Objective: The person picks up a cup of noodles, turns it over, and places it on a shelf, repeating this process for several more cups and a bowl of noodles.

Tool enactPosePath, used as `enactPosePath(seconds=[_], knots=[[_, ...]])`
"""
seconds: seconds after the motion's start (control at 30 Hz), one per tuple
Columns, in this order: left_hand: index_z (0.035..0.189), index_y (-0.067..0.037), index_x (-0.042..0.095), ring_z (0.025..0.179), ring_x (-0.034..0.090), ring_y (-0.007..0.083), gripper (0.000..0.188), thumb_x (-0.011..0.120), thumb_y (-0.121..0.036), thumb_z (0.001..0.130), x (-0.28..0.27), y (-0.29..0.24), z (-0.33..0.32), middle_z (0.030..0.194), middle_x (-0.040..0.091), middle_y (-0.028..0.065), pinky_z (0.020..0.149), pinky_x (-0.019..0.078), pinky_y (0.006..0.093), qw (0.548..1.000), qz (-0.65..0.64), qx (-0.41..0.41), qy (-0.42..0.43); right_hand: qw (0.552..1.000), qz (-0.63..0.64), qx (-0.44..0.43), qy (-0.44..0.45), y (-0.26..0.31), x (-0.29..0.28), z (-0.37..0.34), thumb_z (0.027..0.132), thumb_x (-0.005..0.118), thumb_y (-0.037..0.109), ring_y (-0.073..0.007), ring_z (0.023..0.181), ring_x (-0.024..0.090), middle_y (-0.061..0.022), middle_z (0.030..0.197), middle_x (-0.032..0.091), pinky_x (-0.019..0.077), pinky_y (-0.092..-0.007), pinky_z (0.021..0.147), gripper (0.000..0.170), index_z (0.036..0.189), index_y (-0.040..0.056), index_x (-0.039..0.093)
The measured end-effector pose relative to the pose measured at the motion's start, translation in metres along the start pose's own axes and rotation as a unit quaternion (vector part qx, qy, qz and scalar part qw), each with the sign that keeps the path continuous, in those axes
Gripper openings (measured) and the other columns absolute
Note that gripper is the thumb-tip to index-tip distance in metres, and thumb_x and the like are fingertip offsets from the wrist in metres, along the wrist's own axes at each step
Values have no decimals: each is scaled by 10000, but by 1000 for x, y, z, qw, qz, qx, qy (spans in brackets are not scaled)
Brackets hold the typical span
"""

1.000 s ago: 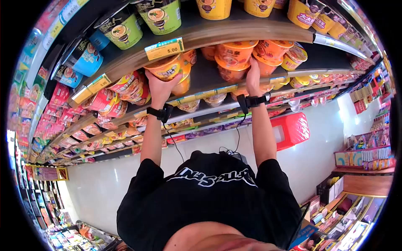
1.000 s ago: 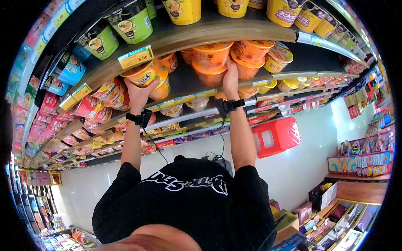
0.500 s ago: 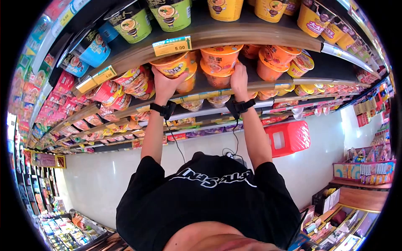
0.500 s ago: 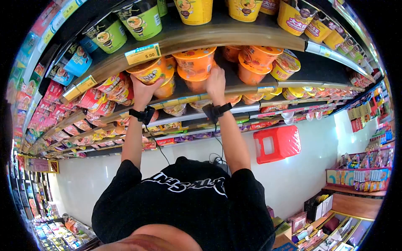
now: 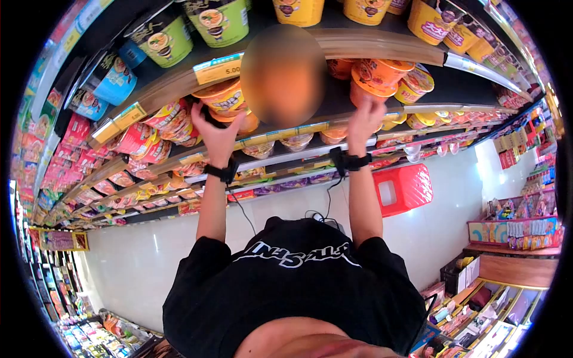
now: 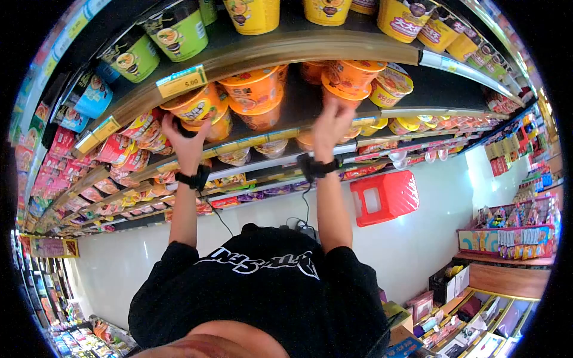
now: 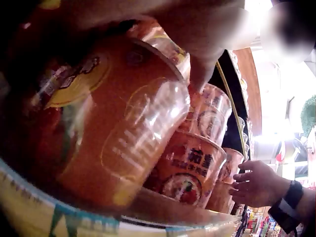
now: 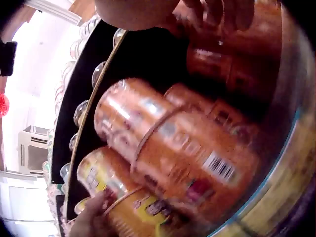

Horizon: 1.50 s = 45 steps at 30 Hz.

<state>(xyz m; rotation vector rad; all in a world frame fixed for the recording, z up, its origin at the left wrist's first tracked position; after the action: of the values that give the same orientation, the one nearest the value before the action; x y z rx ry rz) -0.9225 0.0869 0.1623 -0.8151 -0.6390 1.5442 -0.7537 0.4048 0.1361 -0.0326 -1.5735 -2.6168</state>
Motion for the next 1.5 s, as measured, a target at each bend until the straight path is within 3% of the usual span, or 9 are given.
enactPosePath(seconds=[0.1, 0.13, 0.27, 0.43, 0.77, 1.03, 1.23, 1.37, 1.5], knots=[[1412, 25, 310, 1333, 369, 291, 958, 894, -252, 705, -3, 3, -40, 1411, 380, 178, 1155, 261, 425, 995, 27, 69, -68, 996, -17, 17, -89, -17, -33, 52, 962, 618, 242, -274, 909, 561, -145, 926, 590, 448, -402, 887, 317, 1037, -54, 535], [1404, 21, 326, 1337, 365, 302, 923, 883, -227, 711, -1, 4, -50, 1400, 386, 177, 1154, 261, 437, 993, 33, 79, -81, 987, 106, 122, -7, -16, -36, 65, 975, 591, 272, -265, 968, 553, -166, 984, 607, 422, -385, 937, 364, 1076, -76, 556], [1378, 4, 353, 1331, 374, 320, 773, 802, -143, 766, 11, -10, -79, 1385, 375, 179, 1158, 260, 452, 982, 67, 151, -92, 978, 90, 114, 151, -53, -24, 106, 1014, 489, 345, -258, 1086, 564, -170, 1159, 629, 401, -354, 984, 492, 1207, -100, 574], [1351, -14, 377, 1294, 402, 327, 757, 803, -205, 756, 33, -30, -92, 1314, 405, 173, 1126, 293, 470, 969, 34, 238, -51, 942, 222, 195, 160, -86, -8, 116, 1009, 442, 253, -266, 1107, 563, -149, 1197, 630, 393, -351, 997, 418, 1227, -79, 575], [1322, -1, 378, 1248, 432, 341, 761, 826, -199, 739, 78, -45, -109, 1306, 414, 190, 1094, 342, 453, 972, 2, 233, 9, 964, -53, -6, 262, -70, 18, 89, 1000, 325, 295, -428, 1134, 589, -280, 1174, 640, 449, -455, 953, 473, 1165, -22, 635], [1283, 7, 449, 1215, 466, 360, 693, 822, -188, 732, 133, -68, -119, 1270, 470, 202, 1075, 355, 457, 969, 3, 240, 66, 955, -15, 26, 295, -31, 33, 60, 1013, 311, 295, -448, 1128, 589, -301, 1150, 634, 453, -453, 951, 480, 1137, -58, 611], [1261, 8, 470, 1207, 485, 365, 657, 817, -183, 738, 175, -94, -123, 1252, 498, 193, 1057, 371, 458, 966, -17, 229, 119, 975, 73, 15, 208, -37, 10, 64, 1016, 411, 270, -452, 1037, 603, -278, 1088, 644, 477, -463, 887, 370, 1097, -29, 614], [1254, 6, 478, 1201, 500, 369, 639, 809, -166, 736, 184, -89, -127, 1236, 512, 191, 1037, 396, 458, 960, -37, 242, 136, 995, 34, 75, -62, -64, -62, 138, 982, 565, 311, -376, 1041, 572, -242, 1090, 604, 442, -436, 931, 397, 1083, -72, 582], [1249, 2, 484, 1208, 497, 372, 626, 805, -159, 737, 188, -92, -133, 1243, 510, 198, 1020, 417, 456, 954, -56, 244, 166, 970, -229, 28, -78, -115, -82, 230, 919, 669, 326, -363, 1089, 547, -248, 1148, 577, 434, -427, 953, 498, 1140, -107, 561]])
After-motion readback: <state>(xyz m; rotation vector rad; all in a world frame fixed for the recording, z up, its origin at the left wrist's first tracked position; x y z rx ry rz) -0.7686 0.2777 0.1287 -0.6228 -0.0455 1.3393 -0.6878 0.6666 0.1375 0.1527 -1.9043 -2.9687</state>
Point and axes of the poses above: each hand's wrist, its own z-axis towards the middle knuckle, its own x-axis out of the palm, y = z × x, the point moved 4 cm from there along z, towards the middle knuckle
